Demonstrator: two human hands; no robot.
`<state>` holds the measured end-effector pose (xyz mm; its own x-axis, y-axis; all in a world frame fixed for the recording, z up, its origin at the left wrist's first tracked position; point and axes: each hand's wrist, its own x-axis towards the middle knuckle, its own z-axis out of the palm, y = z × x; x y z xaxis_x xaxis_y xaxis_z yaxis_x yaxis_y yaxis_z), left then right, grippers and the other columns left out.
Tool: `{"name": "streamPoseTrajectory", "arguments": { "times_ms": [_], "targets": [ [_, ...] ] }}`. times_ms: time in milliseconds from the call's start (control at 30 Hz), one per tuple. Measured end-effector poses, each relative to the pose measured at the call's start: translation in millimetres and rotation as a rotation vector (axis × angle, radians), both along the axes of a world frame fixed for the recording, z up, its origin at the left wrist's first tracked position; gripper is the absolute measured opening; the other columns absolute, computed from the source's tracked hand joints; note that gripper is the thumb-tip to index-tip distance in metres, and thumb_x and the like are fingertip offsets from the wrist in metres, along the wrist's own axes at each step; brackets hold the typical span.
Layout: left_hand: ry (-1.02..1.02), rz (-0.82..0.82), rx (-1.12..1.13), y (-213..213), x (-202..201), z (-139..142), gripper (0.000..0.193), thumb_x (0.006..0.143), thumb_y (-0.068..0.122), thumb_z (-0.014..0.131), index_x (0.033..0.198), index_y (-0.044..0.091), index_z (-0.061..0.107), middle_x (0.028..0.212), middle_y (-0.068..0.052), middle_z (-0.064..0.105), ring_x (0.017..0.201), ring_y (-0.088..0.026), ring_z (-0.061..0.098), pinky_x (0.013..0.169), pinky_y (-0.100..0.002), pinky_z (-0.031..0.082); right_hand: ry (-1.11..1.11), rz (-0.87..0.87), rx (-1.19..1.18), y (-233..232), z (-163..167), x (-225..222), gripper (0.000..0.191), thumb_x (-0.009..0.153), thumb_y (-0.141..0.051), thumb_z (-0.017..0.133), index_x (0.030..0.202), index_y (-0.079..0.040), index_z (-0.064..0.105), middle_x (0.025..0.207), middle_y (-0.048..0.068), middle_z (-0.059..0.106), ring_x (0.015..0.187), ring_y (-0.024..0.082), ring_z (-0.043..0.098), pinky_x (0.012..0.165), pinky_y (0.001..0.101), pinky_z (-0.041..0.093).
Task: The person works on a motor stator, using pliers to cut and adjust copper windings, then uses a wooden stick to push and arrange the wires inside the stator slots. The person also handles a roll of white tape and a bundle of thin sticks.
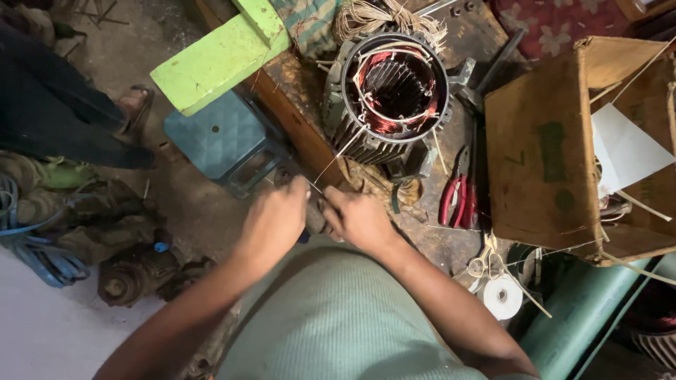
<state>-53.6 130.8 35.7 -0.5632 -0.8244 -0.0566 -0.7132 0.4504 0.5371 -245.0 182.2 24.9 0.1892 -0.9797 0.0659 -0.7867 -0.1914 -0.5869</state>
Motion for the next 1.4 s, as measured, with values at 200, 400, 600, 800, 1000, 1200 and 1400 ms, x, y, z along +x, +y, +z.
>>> {"name": "streamPoseTrajectory", "arguments": {
  "times_ms": [200, 400, 600, 800, 1000, 1200, 1400],
  "targets": [
    [0.4, 0.074, 0.156, -7, 9, 8, 0.012, 0.1, 0.01, 0.058, 0.112, 0.009, 0.06, 0.096, -0.019, 0.074, 0.084, -0.036, 0.075, 0.067, -0.046, 0.059, 0.068, -0.237, -0.222, 4, 15, -3, 0.017, 0.097, -0.019, 0.067, 0.097, -0.006, 0.057, 0.08, 0.015, 0.066, 0.067, 0.035, 0.066, 0.059, 0.0446, 0.051],
    [-0.059, -0.062, -0.132, -10, 22, 20, 0.03, 0.09, 0.0, 0.055, 0.115, 0.013, 0.063, 0.094, -0.02, 0.069, 0.081, -0.04, 0.072, 0.066, -0.048, 0.058, 0.265, -0.201, -0.083, -5, 12, 2, 0.023, 0.094, -0.024, 0.068, 0.098, -0.004, 0.057, 0.073, 0.014, 0.065, 0.06, 0.033, 0.065, 0.052, 0.0452, 0.049],
    [-0.027, -0.089, -0.242, -10, 21, 17, 0.036, 0.086, -0.001, 0.055, 0.119, 0.01, 0.063, 0.089, -0.02, 0.067, 0.079, -0.039, 0.072, 0.065, -0.047, 0.059, 0.115, -0.182, -0.133, 0, 11, -1, 0.022, 0.091, -0.021, 0.068, 0.107, -0.007, 0.063, 0.078, 0.016, 0.069, 0.063, 0.036, 0.067, 0.055, 0.0464, 0.052],
    [-0.107, -0.106, -0.182, -3, 18, 21, 0.023, 0.089, 0.003, 0.055, 0.11, 0.011, 0.061, 0.089, -0.019, 0.067, 0.08, -0.038, 0.071, 0.065, -0.046, 0.059, 0.112, -0.047, -0.082, -5, 10, 1, 0.028, 0.084, -0.024, 0.074, 0.103, -0.008, 0.062, 0.074, 0.017, 0.068, 0.065, 0.039, 0.067, 0.057, 0.0493, 0.053],
    [-0.112, -0.12, -0.244, 0, 16, 22, 0.02, 0.088, 0.005, 0.056, 0.107, 0.008, 0.06, 0.089, -0.017, 0.068, 0.083, -0.036, 0.071, 0.071, -0.045, 0.058, 0.06, -0.015, -0.137, -6, 2, 0, 0.029, 0.085, -0.023, 0.072, 0.106, -0.006, 0.061, 0.073, 0.019, 0.067, 0.065, 0.041, 0.067, 0.06, 0.0495, 0.054],
    [-0.094, -0.091, -0.3, -2, 7, 15, 0.017, 0.089, 0.006, 0.057, 0.106, 0.007, 0.06, 0.086, -0.015, 0.069, 0.084, -0.033, 0.072, 0.075, -0.044, 0.058, 0.035, -0.101, -0.063, -4, -6, 1, 0.016, 0.091, -0.021, 0.068, 0.098, -0.008, 0.06, 0.078, 0.017, 0.07, 0.067, 0.039, 0.068, 0.058, 0.0498, 0.053],
    [0.199, 0.069, 0.304, -9, 6, 21, 0.016, 0.093, 0.009, 0.061, 0.109, 0.011, 0.064, 0.083, -0.014, 0.075, 0.077, -0.031, 0.075, 0.069, -0.042, 0.058, -0.025, -0.264, -0.056, -3, 8, -4, 0.014, 0.099, -0.019, 0.065, 0.1, -0.006, 0.059, 0.071, 0.015, 0.066, 0.058, 0.032, 0.067, 0.054, 0.0443, 0.052]
  ]
}}
